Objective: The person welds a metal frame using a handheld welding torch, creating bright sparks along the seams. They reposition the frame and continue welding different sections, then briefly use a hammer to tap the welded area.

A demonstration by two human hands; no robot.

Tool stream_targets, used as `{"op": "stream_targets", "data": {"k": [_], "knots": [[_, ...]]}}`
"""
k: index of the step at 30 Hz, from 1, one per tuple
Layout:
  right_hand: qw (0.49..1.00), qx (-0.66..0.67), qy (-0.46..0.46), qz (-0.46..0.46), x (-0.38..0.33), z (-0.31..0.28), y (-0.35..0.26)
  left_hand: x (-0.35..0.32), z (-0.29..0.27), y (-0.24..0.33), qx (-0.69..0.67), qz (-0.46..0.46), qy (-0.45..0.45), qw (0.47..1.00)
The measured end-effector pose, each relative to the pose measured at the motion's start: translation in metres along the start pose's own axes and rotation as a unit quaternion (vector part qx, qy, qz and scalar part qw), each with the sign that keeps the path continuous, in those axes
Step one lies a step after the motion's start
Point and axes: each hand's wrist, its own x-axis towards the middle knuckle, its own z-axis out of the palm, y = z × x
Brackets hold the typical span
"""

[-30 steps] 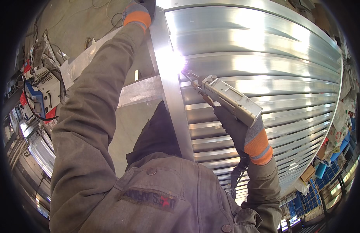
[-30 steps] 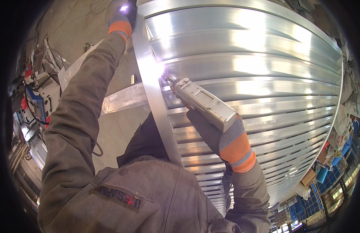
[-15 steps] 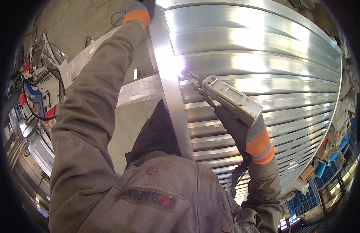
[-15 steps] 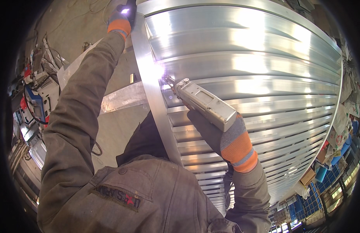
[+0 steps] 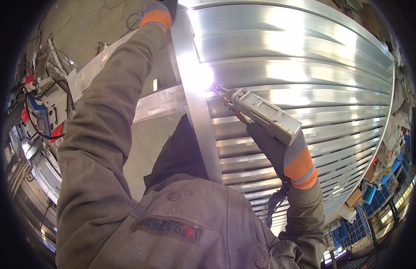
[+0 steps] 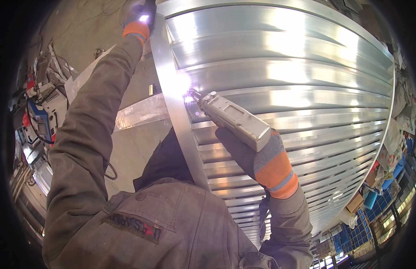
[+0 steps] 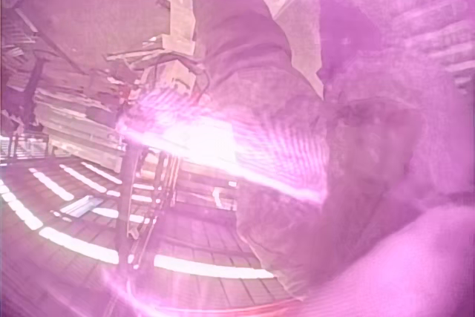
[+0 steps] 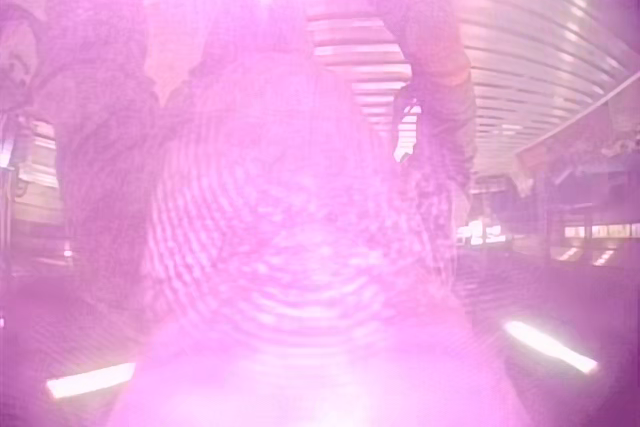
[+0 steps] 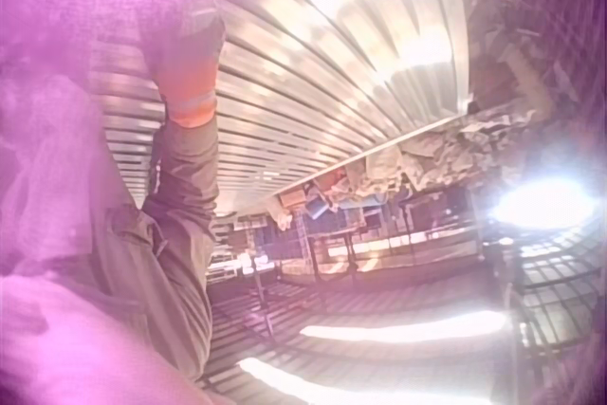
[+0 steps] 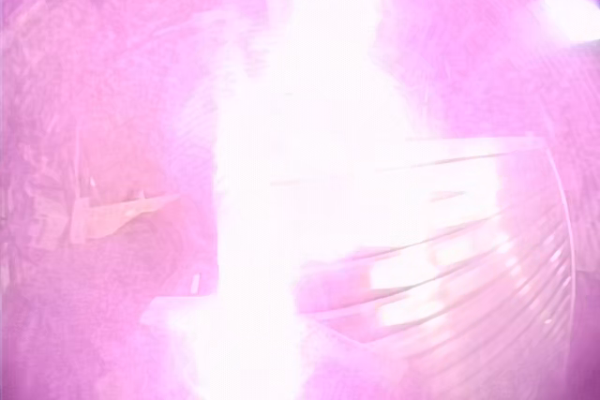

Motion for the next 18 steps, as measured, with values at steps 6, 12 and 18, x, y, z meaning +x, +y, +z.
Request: {"op": "stream_targets", "data": {"k": [6, 12, 18], "knots": [[0.997, 0.010, -0.032, 0.070, -0.002, -0.005, -0.005, 0.003, -0.068, 0.037, -0.264, -0.157, 0.070, 0.949], [0.999, 0.021, -0.009, 0.033, -0.002, -0.002, -0.006, -0.017, -0.098, 0.069, -0.275, -0.232, 0.053, 0.932], [1.000, 0.005, 0.010, -0.003, -0.004, 0.002, 0.000, -0.021, -0.117, 0.082, -0.285, -0.262, 0.043, 0.921]]}}
